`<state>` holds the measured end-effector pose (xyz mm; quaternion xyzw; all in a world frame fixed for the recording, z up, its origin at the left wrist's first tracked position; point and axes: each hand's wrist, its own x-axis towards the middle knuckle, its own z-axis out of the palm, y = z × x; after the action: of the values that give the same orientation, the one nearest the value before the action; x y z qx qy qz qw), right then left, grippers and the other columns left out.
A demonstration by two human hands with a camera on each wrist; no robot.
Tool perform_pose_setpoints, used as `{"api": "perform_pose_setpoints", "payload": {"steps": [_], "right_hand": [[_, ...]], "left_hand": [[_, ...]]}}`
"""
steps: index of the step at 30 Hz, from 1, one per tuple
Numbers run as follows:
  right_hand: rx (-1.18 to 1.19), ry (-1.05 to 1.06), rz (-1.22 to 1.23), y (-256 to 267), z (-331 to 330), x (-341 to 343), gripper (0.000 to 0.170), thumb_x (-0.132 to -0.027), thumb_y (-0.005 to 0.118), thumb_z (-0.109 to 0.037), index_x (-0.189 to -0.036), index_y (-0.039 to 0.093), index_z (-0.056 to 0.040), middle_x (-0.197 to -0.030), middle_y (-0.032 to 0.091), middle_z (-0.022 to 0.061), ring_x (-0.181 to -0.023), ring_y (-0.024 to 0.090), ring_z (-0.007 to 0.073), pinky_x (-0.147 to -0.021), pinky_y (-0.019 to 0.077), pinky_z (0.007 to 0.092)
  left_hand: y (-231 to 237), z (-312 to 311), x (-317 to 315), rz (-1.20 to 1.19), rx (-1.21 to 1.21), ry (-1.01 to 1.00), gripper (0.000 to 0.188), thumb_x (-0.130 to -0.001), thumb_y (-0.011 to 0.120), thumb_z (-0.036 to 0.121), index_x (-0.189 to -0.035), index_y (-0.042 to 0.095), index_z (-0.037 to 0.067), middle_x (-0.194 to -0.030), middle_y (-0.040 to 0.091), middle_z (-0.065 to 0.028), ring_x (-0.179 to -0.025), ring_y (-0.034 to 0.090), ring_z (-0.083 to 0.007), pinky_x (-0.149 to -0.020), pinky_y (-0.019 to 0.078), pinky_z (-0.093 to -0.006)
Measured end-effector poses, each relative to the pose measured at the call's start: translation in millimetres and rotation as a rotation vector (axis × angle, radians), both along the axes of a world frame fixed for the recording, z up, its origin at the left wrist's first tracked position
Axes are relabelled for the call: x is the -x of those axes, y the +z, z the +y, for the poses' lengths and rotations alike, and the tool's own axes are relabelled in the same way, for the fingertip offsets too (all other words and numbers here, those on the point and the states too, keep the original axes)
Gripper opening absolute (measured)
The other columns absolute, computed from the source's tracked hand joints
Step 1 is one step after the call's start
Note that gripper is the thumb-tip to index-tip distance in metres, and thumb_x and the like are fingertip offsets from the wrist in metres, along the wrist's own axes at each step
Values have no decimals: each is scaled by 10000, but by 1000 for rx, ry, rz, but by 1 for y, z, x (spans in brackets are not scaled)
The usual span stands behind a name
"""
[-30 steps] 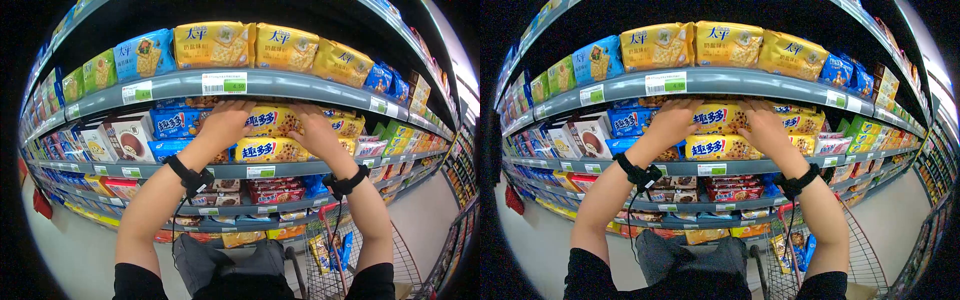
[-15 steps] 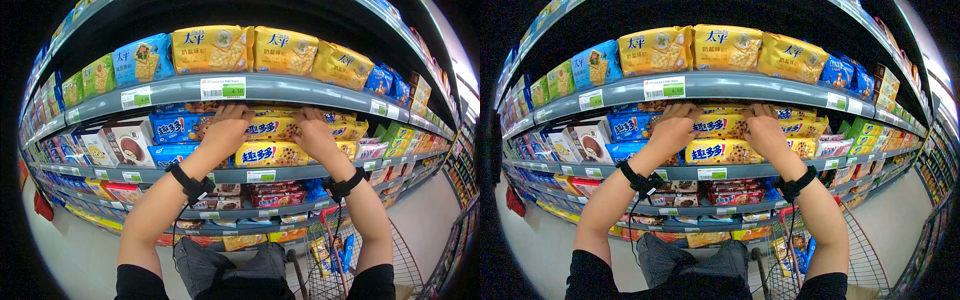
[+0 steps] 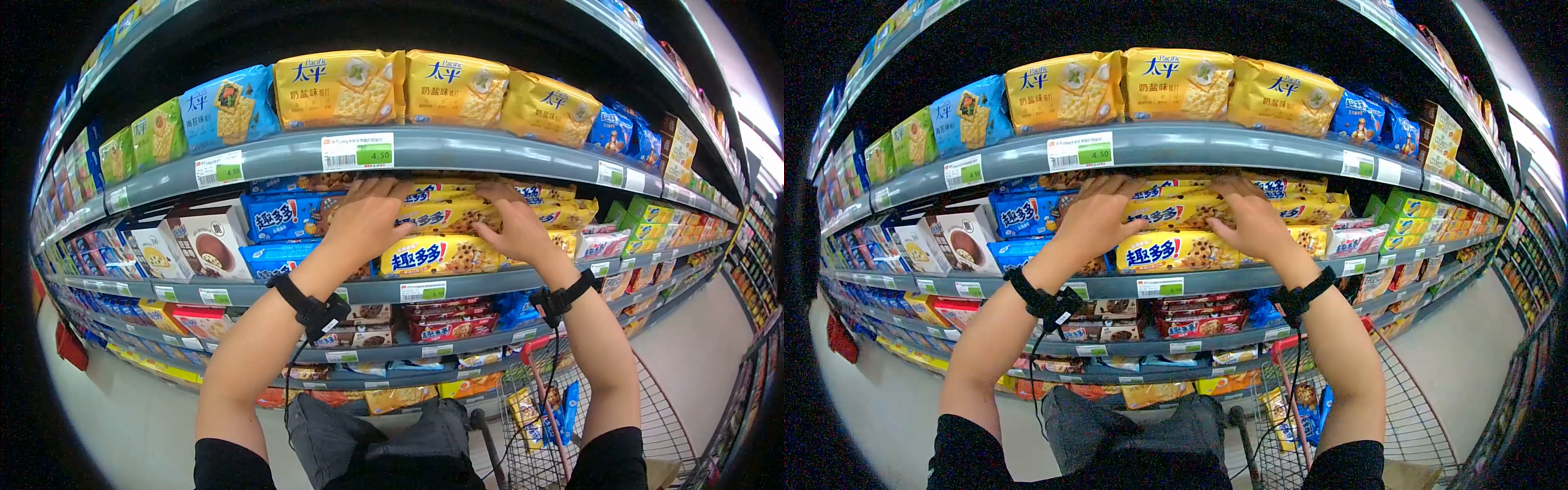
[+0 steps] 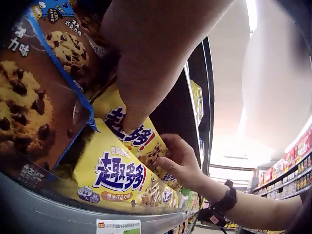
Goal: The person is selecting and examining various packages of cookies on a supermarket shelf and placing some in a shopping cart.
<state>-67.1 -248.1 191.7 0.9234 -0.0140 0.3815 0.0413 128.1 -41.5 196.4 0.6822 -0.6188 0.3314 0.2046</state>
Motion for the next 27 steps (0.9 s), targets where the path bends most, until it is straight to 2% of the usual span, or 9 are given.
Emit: {"api": "perform_pose_setpoints", "payload": {"steps": [4, 7, 9, 11, 13, 14, 16, 18, 27], "right_hand": [[66, 51, -95, -1, -2, 2, 404, -826, 680, -231, -1166, 576, -40, -1158, 609, 176, -1041, 577, 364, -914, 467, 413], [-56, 45, -101, -5, -2, 10, 390, -822, 666, -207, -1152, 567, -26, -1171, 593, 181, -1049, 557, 376, -923, 448, 414], [30, 89, -299, -6, -7, 14, 342, -820, 636, -171, -1119, 566, -21, -1156, 589, 183, -1060, 537, 384, -931, 421, 432], [30, 72, -319, -12, -21, 22, 322, -822, 621, -159, -1109, 564, -21, -1147, 590, 182, -1071, 532, 386, -940, 411, 439], [65, 19, -360, -17, -27, 29, 283, -835, 595, -147, -1088, 569, -24, -1093, 596, 178, -1048, 536, 374, -927, 409, 444], [65, 16, -361, -21, -30, 33, 283, -835, 595, -147, -1088, 569, -24, -1093, 596, 178, -1048, 536, 374, -927, 409, 444], [6, -186, -247, -33, -39, 43, 267, -834, 598, -150, -1065, 574, -19, -1031, 592, 173, -1011, 539, 361, -907, 411, 445], [67, -172, -228, -36, -42, 50, 267, -820, 614, -151, -1046, 578, -14, -981, 583, 168, -981, 540, 352, -893, 413, 443], [160, -152, -142, -20, -31, 78, 409, -700, 652, -90, -1095, 566, -25, -1037, 577, 157, -1018, 533, 347, -927, 408, 440]], "left_hand": [[11, -4, 6, 73, -100, 67, 550, -763, 735, 332, -1200, 575, 38, -1159, 591, -169, -1127, 534, -343, -984, 408, -430], [18, -5, 10, 149, -210, 85, 552, -769, 728, 334, -1204, 573, 33, -1179, 595, -192, -1124, 551, -360, -958, 438, -445], [21, -5, 15, 185, -233, 96, 536, -776, 722, 329, -1201, 576, 36, -1172, 607, -199, -1102, 576, -360, -930, 466, -451], [28, -2, 24, 311, -368, 162, 484, -799, 704, 308, -1202, 588, 67, -1105, 649, -194, -1023, 632, -349, -844, 520, -454], [20, -3, 19, 235, -313, 119, 488, -819, 686, 335, -1237, 575, 108, -1007, 673, -179, -956, 651, -354, -794, 533, -462], [16, -3, 16, 163, -256, 76, 494, -839, 668, 362, -1273, 562, 150, -909, 696, -164, -889, 670, -359, -743, 546, -470], [12, -6, 11, 153, -244, 63, 492, -840, 667, 363, -1278, 561, 165, -930, 696, -162, -903, 669, -356, -748, 546, -466], [10, -6, 10, 142, -234, 50, 490, -842, 666, 365, -1283, 560, 180, -951, 696, -160, -916, 667, -353, -753, 546, -463], [16, -6, 20, 130, -275, 111, 506, -832, 682, 335, -1289, 556, 158, -969, 693, -170, -933, 665, -346, -769, 542, -454]]}}
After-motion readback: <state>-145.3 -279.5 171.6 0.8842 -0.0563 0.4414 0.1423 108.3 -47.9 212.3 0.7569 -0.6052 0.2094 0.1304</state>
